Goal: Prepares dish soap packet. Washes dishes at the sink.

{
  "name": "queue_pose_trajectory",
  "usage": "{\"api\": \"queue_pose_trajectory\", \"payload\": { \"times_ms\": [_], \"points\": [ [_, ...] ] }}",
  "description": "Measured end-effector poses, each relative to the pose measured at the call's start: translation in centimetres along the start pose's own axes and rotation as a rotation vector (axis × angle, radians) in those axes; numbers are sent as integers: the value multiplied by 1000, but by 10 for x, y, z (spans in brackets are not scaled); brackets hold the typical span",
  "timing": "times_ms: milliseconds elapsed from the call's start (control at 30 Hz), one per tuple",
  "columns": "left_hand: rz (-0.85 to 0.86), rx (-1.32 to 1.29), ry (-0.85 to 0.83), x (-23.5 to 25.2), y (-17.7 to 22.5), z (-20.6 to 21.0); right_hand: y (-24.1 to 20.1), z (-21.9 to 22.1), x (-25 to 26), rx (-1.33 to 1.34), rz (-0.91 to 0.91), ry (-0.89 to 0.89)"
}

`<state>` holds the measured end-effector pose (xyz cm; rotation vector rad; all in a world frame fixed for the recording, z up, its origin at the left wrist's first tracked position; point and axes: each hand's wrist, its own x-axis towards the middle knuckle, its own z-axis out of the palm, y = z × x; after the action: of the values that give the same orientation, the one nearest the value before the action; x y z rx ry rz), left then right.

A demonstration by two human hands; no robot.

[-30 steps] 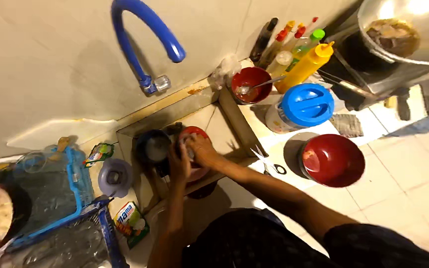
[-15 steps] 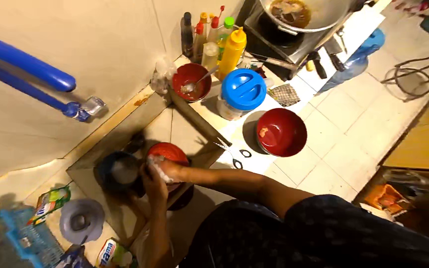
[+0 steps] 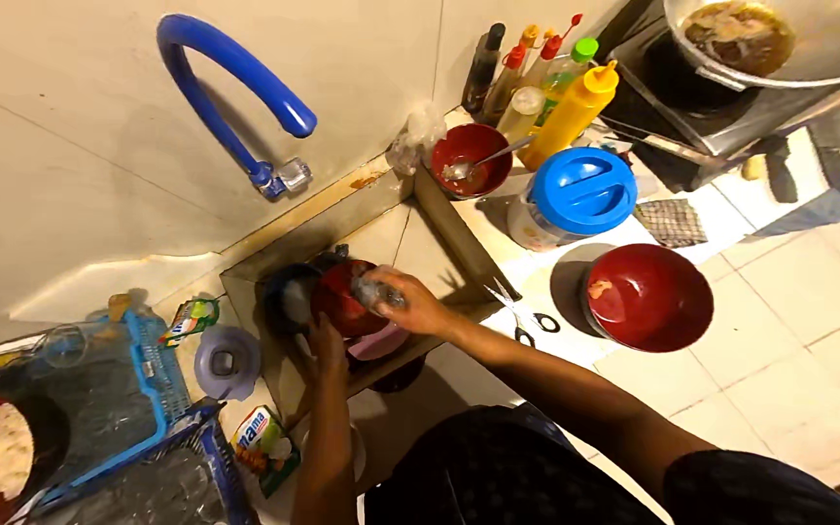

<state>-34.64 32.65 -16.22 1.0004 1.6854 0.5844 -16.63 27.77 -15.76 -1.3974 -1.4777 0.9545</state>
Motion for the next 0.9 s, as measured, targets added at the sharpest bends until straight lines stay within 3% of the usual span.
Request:
{"api": "queue_pose_trajectory", "payload": {
  "times_ms": [100, 167, 200, 267, 400, 467, 633, 700, 767, 833, 900],
  "points": [
    [-274, -450, -11, -20, -4, 20, -6, 23, -13, -310, -298, 109],
    [-394, -608, -143, -36, -5, 26, 3, 32, -14, -425, -432, 159],
    [-404, -618, -207, -39, -9, 31, 9, 29, -8, -384, -420, 208],
    [-461, -596, -252, -44, -17, 38, 15, 10, 15, -186, -221, 255],
    [-464, -576, -259, -59, -17, 32, 10, -32, 43, 359, 270, 71],
    [-464, -630, -259, -57, -8, 30, 8, -26, 42, 324, 236, 140],
    [-512, -959, -160, -51, 4, 40, -8, 29, -9, -192, -101, 346],
    [-490, -1001, -253, -51, -1, 37, -5, 31, -14, -243, -166, 362],
    [-547, -1034, -441, -46, -7, 33, -9, 10, -2, -104, 24, 272],
    [-585, -1078, -603, -44, -12, 28, -7, -11, 24, -10, 214, 296],
    [-593, -1079, -608, -43, -9, 28, -4, -19, 40, -39, 179, 366]
  ]
}}
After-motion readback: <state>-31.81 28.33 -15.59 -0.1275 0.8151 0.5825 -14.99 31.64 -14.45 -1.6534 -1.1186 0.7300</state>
